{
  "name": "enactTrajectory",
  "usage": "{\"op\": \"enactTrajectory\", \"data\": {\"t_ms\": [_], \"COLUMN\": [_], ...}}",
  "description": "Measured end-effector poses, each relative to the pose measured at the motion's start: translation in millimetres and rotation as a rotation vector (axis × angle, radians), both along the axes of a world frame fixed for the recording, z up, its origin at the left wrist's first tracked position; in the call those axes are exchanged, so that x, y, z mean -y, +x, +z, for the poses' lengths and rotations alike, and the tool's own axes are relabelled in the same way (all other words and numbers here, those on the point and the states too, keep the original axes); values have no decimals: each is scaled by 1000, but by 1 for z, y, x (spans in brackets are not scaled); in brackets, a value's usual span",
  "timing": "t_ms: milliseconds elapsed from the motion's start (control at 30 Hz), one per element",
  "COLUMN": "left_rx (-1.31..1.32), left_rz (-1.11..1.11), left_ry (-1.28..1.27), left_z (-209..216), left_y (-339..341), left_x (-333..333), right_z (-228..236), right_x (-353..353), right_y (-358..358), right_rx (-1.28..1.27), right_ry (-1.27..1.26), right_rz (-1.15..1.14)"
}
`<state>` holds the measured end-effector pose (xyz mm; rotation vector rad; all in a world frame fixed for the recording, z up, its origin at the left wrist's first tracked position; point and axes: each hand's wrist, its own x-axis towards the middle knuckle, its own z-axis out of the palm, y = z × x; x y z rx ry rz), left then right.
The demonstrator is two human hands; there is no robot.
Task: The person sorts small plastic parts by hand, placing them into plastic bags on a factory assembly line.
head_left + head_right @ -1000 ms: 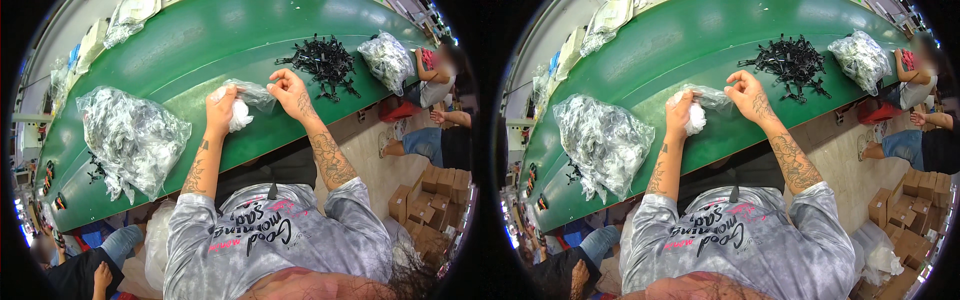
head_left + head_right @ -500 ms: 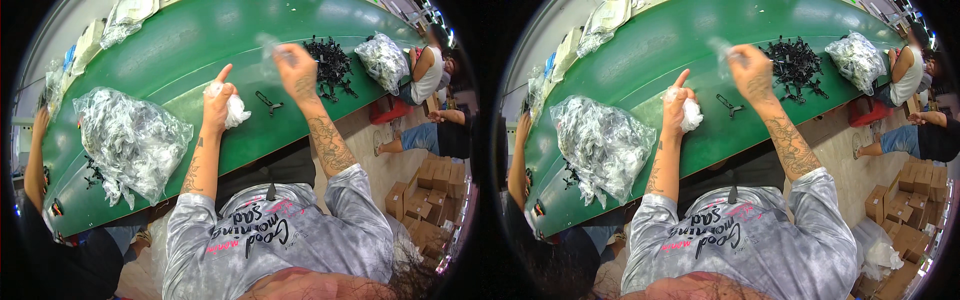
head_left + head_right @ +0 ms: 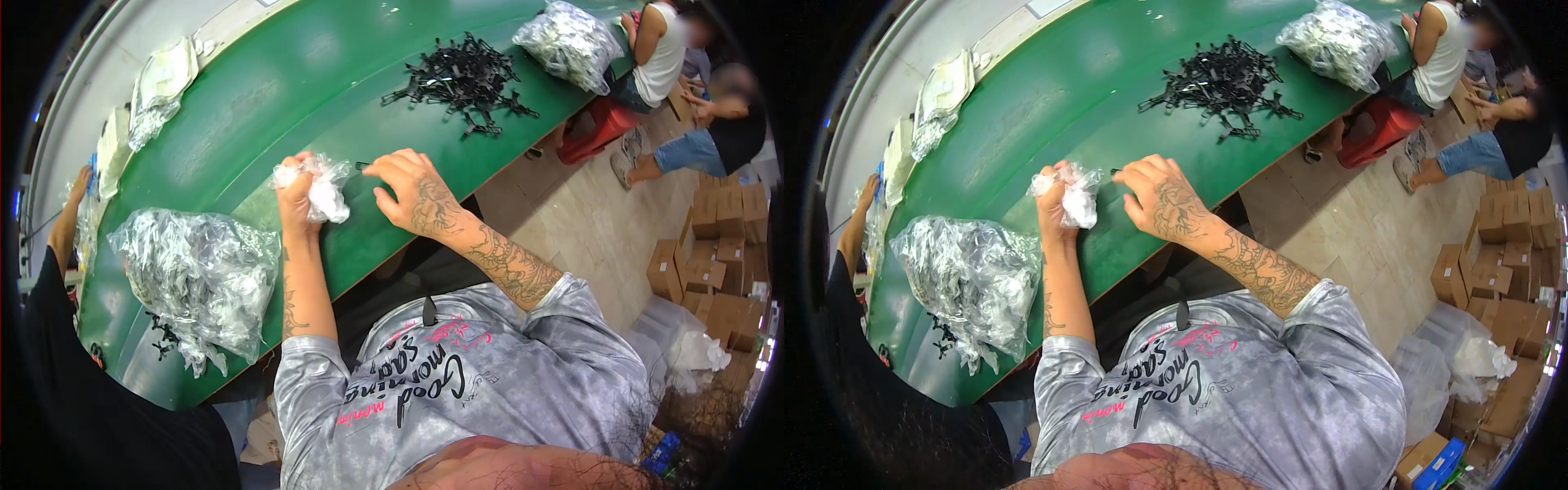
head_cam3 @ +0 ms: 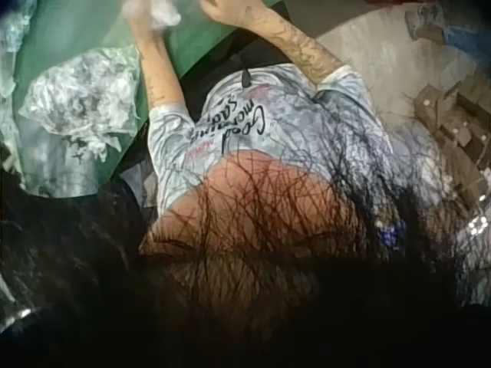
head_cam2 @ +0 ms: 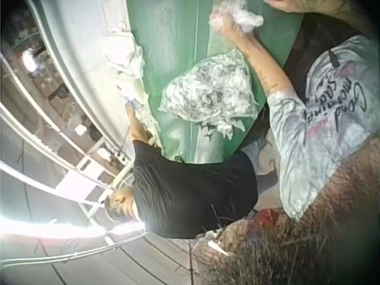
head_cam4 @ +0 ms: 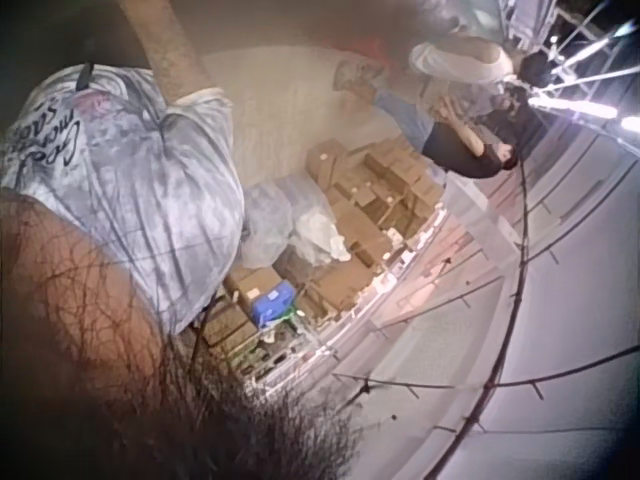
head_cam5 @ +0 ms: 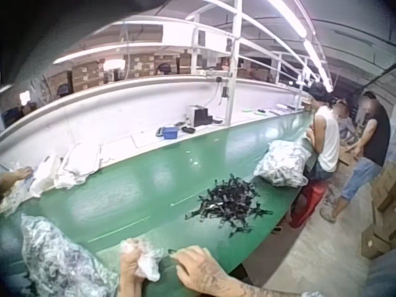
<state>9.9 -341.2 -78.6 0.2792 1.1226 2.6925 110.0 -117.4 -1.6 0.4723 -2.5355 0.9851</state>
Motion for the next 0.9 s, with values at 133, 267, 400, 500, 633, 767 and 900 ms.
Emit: {"op": "enactTrajectory", "data": {"t_ms": [133,267,400,500,633,767,900], "left_rx": [-85,-73,-124,-130,-110,-184,-329], "left_rz": [-67,-91,-220,-65,-45,169,371], "left_ry": [-61,-54,-30,-319,-367,-494,-699], "left_z": [25,1,-9,-12,-9,-6,-2], "left_y": [6,1,-19,-31,-30,-15,4], "left_x": [-33,-5,7,12,3,-11,-30], "right_z": [-33,-52,-82,-74,-68,-58,-56], "right_x": [-35,-49,-99,-144,-179,-174,-180], "right_y": [5,-7,-5,4,-6,-5,-14], "right_rx": [46,-63,-248,58,115,207,286], "right_ry": [277,177,-118,-329,-477,-482,-470], "right_rz": [-87,-148,-115,-31,-39,-14,-5]}}
